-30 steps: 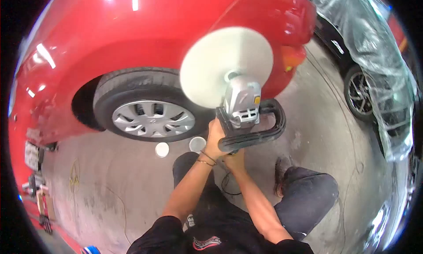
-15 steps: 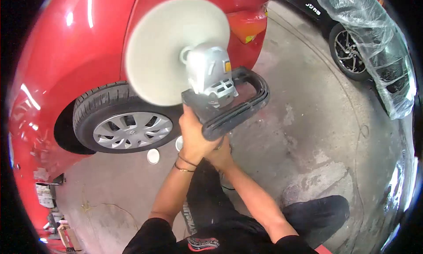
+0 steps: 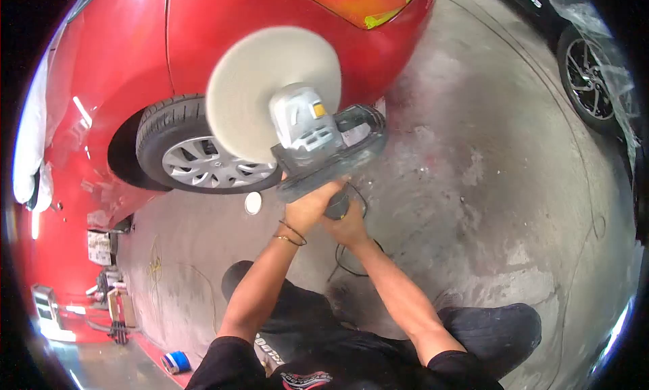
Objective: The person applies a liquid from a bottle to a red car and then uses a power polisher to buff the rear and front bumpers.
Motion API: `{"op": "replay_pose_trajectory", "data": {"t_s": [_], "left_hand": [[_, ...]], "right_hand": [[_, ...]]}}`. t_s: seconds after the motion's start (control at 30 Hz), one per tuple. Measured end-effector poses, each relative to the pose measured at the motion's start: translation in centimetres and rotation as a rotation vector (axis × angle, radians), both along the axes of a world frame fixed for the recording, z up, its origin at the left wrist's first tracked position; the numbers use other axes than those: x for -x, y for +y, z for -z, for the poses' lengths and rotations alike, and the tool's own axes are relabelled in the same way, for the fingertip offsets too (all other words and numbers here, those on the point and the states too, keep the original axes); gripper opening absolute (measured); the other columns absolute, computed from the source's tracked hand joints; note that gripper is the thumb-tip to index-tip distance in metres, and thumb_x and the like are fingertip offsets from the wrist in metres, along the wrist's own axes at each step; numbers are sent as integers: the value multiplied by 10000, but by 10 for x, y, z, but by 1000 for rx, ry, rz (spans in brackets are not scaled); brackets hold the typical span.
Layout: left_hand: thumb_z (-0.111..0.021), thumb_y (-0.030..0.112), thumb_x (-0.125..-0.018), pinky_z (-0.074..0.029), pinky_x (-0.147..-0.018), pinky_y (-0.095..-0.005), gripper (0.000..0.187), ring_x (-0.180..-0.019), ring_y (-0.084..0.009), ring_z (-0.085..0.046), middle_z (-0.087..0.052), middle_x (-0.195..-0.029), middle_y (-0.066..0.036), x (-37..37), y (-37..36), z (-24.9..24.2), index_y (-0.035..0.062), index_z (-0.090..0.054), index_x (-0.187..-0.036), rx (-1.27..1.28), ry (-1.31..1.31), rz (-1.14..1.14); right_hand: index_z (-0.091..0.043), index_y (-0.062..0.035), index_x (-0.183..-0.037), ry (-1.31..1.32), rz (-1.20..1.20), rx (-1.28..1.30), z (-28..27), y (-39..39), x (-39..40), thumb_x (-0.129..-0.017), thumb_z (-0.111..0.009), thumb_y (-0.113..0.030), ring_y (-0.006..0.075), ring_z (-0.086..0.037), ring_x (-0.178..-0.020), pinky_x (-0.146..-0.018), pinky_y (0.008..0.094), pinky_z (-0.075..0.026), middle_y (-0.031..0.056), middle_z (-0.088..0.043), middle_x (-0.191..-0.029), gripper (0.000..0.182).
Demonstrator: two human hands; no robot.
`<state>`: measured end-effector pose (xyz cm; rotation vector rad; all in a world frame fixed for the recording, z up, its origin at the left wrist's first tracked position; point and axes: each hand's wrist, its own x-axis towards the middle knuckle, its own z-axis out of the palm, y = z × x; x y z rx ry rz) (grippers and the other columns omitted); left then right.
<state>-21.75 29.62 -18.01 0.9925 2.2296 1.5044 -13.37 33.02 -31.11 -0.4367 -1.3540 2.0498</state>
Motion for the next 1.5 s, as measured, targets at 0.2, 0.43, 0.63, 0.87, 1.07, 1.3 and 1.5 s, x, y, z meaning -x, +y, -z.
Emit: {"op": "replay_pose_trajectory", "data": {"t_s": [0.2,0.43,0.63,0.87,1.07,1.3,1.5], "left_hand": [[-905,251,-853,-565,-987,-366,437,-1067,-187,-729,-818,-1114,-55,-42,43,-6,30,-797,-1214,66,-143,-142],[-931,236,-761,-592,-980,-427,723,-1022,-257,-745,-782,-1129,-137,-81,159,20,-41,-617,-1351,-212,-48,3],[-915,335,-657,-597,-1002,-471,955,-1110,-426,-767,-762,-1166,-296,-84,184,-1,-77,-524,-1425,41,28,-13],[-895,393,-628,-614,-932,-478,1189,-1004,-460,-783,-764,-1015,-333,-34,73,-21,-179,-429,-1561,344,303,-35],[-958,369,-668,-593,-993,-431,969,-1049,-331,-775,-788,-1161,-252,23,-44,-92,-144,-567,-1391,194,233,-51],[-877,231,-855,-580,-953,-376,275,-1077,-225,-763,-830,-1172,-67,94,-155,-142,79,-848,-1082,144,357,-81],[-967,172,-753,-579,-1015,-395,650,-1141,-213,-744,-799,-1220,-134,108,-164,-54,-25,-671,-1297,120,473,49]], "right_hand": [[-750,-38,-1109,-108,-17,-22,-12,36,-41,-809,-945,-157,128,-706,-951,-792,356,-573,19,-770,-1067,377],[-711,-30,-924,-405,147,-28,9,126,-113,-877,-911,-209,145,-654,-702,-652,359,-531,36,-717,-806,272],[-706,-42,-1017,-196,51,306,-17,126,-103,-1020,-748,-151,123,-643,-697,-610,341,-507,22,-688,-836,117],[-708,-5,-1242,-31,243,-3,57,-22,0,-1025,-754,-166,283,-719,-1042,-962,455,-535,108,-766,-1111,274],[-722,-32,-1147,165,-2,-33,-53,-105,49,-910,-844,-138,243,-756,-974,-854,435,-587,109,-783,-1057,287],[-700,-2,-1143,164,-318,78,-132,-150,132,-855,-862,-95,252,-754,-990,-874,419,-589,167,-778,-1055,343],[-691,-17,-1168,239,-161,322,-58,-197,135,-871,-861,-68,237,-751,-978,-867,394,-595,102,-783,-1081,346]]}}
